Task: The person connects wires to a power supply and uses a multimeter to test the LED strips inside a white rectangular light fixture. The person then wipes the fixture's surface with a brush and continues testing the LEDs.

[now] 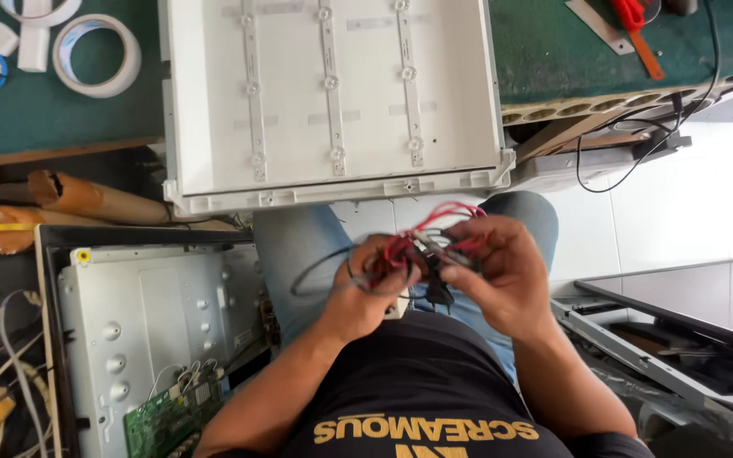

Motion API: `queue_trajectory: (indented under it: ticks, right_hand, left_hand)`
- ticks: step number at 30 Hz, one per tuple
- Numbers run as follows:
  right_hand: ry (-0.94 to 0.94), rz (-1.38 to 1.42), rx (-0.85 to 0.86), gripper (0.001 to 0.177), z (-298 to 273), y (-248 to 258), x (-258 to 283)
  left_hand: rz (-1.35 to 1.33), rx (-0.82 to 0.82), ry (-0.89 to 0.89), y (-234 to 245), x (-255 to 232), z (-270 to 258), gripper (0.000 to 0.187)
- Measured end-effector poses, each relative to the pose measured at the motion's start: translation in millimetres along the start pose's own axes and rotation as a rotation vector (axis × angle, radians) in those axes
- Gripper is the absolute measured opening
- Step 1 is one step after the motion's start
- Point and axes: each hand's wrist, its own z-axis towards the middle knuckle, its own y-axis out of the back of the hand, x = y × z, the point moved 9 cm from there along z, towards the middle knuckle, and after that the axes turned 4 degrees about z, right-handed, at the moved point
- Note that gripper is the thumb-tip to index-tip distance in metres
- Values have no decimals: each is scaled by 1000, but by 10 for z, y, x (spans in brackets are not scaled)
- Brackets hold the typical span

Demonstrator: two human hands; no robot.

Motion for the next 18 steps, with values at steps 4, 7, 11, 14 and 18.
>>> queue_trajectory:
  ticks: [4,7,11,14,18]
  right_hand:
    - [9,66,26,71,158,-11,259]
    - [55,12,58,66,259,54,467]
    - [167,-199,104,54,433,-154,793]
    - [189,-306,29,42,480,-126,759]
    - [178,-215,-88,33,518,104,608]
  left_hand:
    - [-112,-126,35,41,-566,87,15]
    - [-110,-207,-49,65,-894,198,24]
    - [-4,-246,-249,98,-1241,399,31]
    - [104,-234,-346,44,-1338,481,35]
    - [183,-199,-398,17,-1441,489,32]
